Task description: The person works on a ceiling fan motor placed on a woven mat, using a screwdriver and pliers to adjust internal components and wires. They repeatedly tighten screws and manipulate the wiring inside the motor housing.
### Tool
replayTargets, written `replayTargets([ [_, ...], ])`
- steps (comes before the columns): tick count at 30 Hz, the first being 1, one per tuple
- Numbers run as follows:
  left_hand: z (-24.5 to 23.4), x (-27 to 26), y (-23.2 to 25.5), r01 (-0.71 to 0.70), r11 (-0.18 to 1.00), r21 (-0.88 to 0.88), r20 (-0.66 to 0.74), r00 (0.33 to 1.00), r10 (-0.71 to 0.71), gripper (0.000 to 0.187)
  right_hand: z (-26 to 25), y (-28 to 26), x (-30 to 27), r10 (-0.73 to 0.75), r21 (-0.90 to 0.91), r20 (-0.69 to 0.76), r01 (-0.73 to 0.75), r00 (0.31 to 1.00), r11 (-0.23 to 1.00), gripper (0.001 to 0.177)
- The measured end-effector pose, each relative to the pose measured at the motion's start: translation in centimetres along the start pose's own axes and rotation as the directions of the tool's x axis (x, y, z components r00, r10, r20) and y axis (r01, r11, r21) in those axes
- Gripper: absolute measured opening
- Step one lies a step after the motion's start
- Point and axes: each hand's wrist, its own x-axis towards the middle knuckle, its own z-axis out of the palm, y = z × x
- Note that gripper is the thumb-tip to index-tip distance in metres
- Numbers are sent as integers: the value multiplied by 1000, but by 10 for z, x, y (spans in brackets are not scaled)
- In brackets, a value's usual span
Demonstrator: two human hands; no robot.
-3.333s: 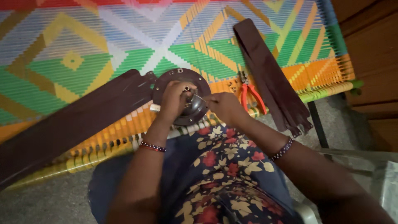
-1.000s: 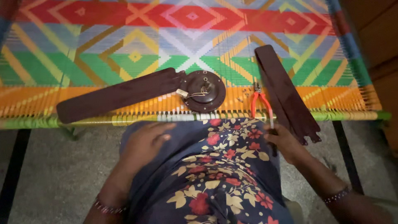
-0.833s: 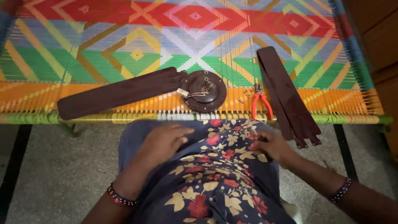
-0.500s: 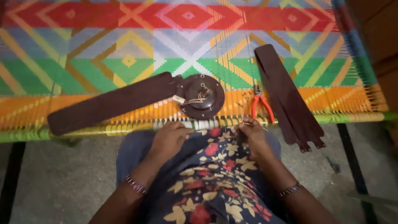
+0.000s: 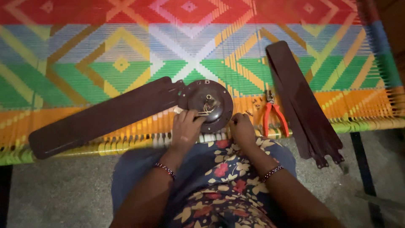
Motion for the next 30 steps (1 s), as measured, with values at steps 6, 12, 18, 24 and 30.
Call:
replayTargets([
  [6,4,1,-4,95,991,-96,-80,991,-103,21,-24,-32,-6,-56,-164,-47,48,997,985,18],
  [12,-1,10,-4,169,978,-124,-50,983,-176,27,-6,-56,-11,160,537,221,-257,962,803,26],
  [18,-11,18,-10,318,944,-87,6,948,-319,59,19,-69,-5,193,555,182,-263,964,790,28],
  [24,6,-1,-63,528,788,-315,-83,812,-578,39,21,-79,-5,119,478,85,-145,989,866,25],
  [30,38,-18,-81,663,650,-371,106,726,-680,38,22,-81,-2,201,510,133,-241,971,826,24],
])
